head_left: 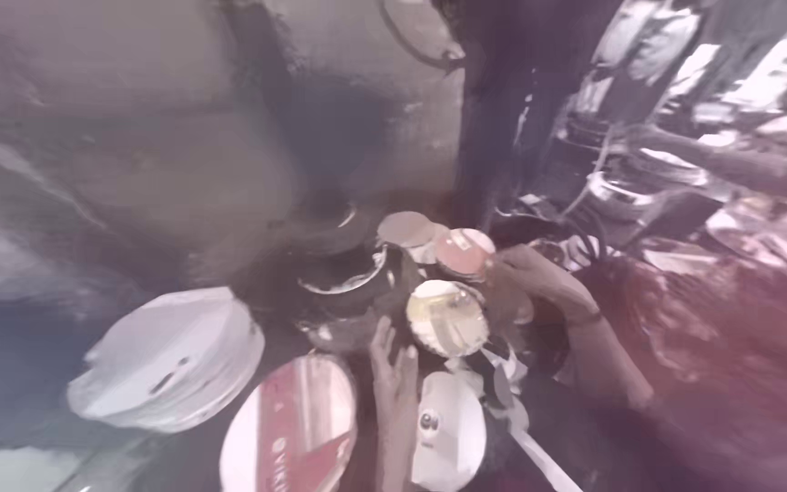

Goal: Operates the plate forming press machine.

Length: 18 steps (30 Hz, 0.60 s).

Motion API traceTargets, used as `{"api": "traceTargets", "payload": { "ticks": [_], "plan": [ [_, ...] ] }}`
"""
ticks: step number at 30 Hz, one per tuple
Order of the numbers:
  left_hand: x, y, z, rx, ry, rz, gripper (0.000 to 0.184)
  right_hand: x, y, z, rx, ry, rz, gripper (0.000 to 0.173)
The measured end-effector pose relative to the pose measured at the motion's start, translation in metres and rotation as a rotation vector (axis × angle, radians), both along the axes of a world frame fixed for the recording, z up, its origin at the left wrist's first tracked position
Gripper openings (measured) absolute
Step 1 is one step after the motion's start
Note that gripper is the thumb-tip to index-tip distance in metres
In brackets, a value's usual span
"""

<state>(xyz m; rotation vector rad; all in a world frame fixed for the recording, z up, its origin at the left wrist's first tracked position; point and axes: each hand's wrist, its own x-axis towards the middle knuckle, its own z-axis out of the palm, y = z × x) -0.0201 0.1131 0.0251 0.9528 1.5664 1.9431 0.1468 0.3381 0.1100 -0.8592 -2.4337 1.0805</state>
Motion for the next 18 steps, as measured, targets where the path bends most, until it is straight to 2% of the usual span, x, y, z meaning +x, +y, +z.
{"api": "traceTargets", "payload": {
  "ticks": [1, 3, 5, 8, 9, 11, 14, 16, 18],
  "plan": [
    [0.003, 0.006, 0.002, -0.002, 0.011, 0.006, 0.065, 0.032, -0.001, -0.005, 0.058, -0.06, -0.079, 0.03],
    [0.008, 0.019, 0.0, 0.005, 0.029, 0.044, 0.068, 0.078, 0.008, -0.014, 0.183, -0.16, -0.37, 0.025],
    [0.012, 0.031, -0.007, 0.008, 0.068, 0.093, 0.07, 0.098, 0.042, -0.016, 0.335, -0.183, -0.665, 0.024],
    [0.02, 0.048, -0.01, -0.006, 0.089, 0.155, 0.068, 0.096, 0.129, -0.004, 0.447, -0.152, -0.893, 0.05],
    [0.022, 0.053, -0.009, -0.014, 0.078, 0.175, 0.066, 0.09, 0.159, 0.001, 0.434, -0.18, -0.92, 0.053],
    [0.024, 0.062, -0.007, -0.029, 0.043, 0.215, 0.064, 0.079, 0.213, 0.008, 0.384, -0.24, -0.923, 0.042],
    [0.026, 0.073, -0.007, -0.008, -0.026, 0.282, 0.058, 0.066, 0.246, 0.019, 0.258, -0.16, -0.876, 0.03],
    [0.026, 0.078, -0.008, 0.018, -0.011, 0.309, 0.056, 0.07, 0.25, 0.003, 0.35, 0.035, -0.831, 0.031],
    [0.026, 0.08, -0.01, 0.043, 0.019, 0.324, 0.054, 0.09, 0.23, -0.033, 0.629, 0.189, -0.757, 0.03]
  ]
}}
